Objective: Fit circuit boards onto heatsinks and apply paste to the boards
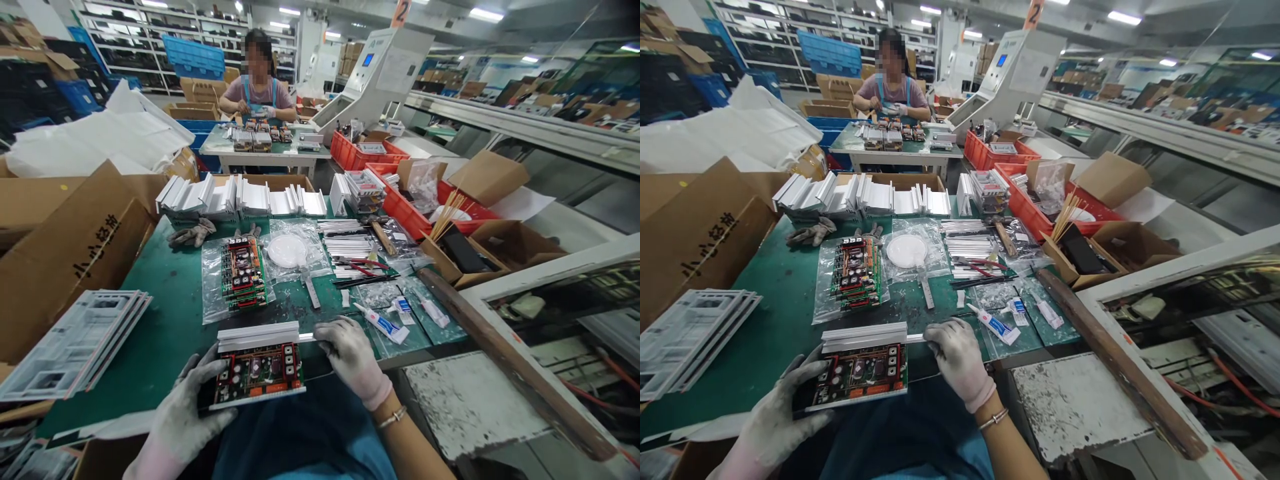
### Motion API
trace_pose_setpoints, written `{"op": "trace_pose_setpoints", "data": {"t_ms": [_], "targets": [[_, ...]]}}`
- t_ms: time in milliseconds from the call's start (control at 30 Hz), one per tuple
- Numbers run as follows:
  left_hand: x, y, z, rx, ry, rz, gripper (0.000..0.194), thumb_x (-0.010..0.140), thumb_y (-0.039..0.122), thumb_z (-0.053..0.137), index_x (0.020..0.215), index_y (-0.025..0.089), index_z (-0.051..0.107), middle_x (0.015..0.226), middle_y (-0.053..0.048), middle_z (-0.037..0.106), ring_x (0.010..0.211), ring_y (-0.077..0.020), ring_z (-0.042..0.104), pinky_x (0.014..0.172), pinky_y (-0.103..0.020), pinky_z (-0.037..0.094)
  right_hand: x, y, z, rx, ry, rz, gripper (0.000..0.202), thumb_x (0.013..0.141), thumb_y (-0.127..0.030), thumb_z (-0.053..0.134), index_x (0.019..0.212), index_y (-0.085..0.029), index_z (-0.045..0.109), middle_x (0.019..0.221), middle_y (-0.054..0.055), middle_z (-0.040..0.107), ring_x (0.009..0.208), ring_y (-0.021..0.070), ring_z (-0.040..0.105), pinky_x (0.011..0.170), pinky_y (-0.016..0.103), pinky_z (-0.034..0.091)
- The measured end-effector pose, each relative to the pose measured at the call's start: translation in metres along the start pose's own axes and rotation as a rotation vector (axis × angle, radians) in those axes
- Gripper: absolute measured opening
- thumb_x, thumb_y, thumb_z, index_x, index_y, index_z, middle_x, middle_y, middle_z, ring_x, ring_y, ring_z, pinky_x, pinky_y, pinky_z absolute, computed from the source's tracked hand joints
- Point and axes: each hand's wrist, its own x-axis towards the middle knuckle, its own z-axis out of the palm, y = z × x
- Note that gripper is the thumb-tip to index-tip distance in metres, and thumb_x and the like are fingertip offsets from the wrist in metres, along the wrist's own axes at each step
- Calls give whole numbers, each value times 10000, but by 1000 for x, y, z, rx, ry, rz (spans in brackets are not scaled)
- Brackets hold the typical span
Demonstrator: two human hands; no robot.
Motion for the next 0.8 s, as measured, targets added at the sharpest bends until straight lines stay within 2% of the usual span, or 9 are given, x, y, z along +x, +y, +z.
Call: {"op": "trace_pose_setpoints", "data": {"t_ms": [167, 367, 467, 533, 633, 733, 800], "targets": [[-3, -1, 1, -3, 29, 34, 509, 647, 451, 743, 1098, 230, 659, 1290, -87, 652, 1276, -356, 531, 967, -427, 562, 4, -6, 2, 26, -14, -31, 221, 905, -51, 539, 944, -249, 630, 1030, -5, 749, 943, 174, 681, 1023, 444, 391], [-4, -5, 5, -12, 73, 68, 480, 637, 389, 746, 1080, 229, 654, 1316, -78, 634, 1265, -349, 545, 966, -430, 563, 11, -16, 8, 63, -22, -56, 218, 912, -75, 566, 964, -267, 656, 1028, -17, 753, 931, 165, 686, 1029, 446, 393], [-4, -4, 5, -21, 83, 119, 496, 640, 376, 754, 1104, 246, 637, 1315, -71, 635, 1234, -322, 580, 1006, -434, 536, 8, -18, 5, 13, 23, -16, 167, 923, -149, 576, 996, -269, 667, 1117, 11, 729, 1064, 201, 649, 1055, 469, 390], [-4, -2, 4, -26, 119, 185, 517, 635, 346, 761, 1125, 260, 617, 1333, -67, 623, 1215, -309, 598, 990, -423, 548, -1, -16, -2, -54, 79, 110, 186, 943, -243, 546, 1090, -254, 658, 1236, 59, 679, 1173, 242, 598, 1041, 480, 419], [-5, 1, 4, -26, 185, 264, 540, 640, 308, 760, 1146, 266, 576, 1364, -79, 597, 1206, -299, 607, 977, -423, 556, -21, -12, -9, -89, 143, 423, 366, 958, -405, 454, 1208, -197, 623, 1268, 123, 658, 1174, 290, 604, 978, 491, 483], [-6, 4, 5, -26, 176, 265, 561, 646, 307, 768, 1161, 254, 552, 1374, -105, 584, 1210, -303, 603, 1014, -456, 526, -34, -14, -10, -33, 102, 737, 507, 931, -512, 394, 1264, -190, 599, 1238, 124, 679, 1141, 323, 633, 950, 511, 506], [-7, 4, 5, -47, 158, 255, 566, 637, 312, 777, 1155, 245, 559, 1389, -115, 568, 1212, -309, 602, 1044, -469, 499, -35, -19, -10, 9, 73, 858, 560, 907, -548, 372, 1300, -207, 579, 1269, 108, 666, 1155, 336, 629, 960, 522, 504]]}}
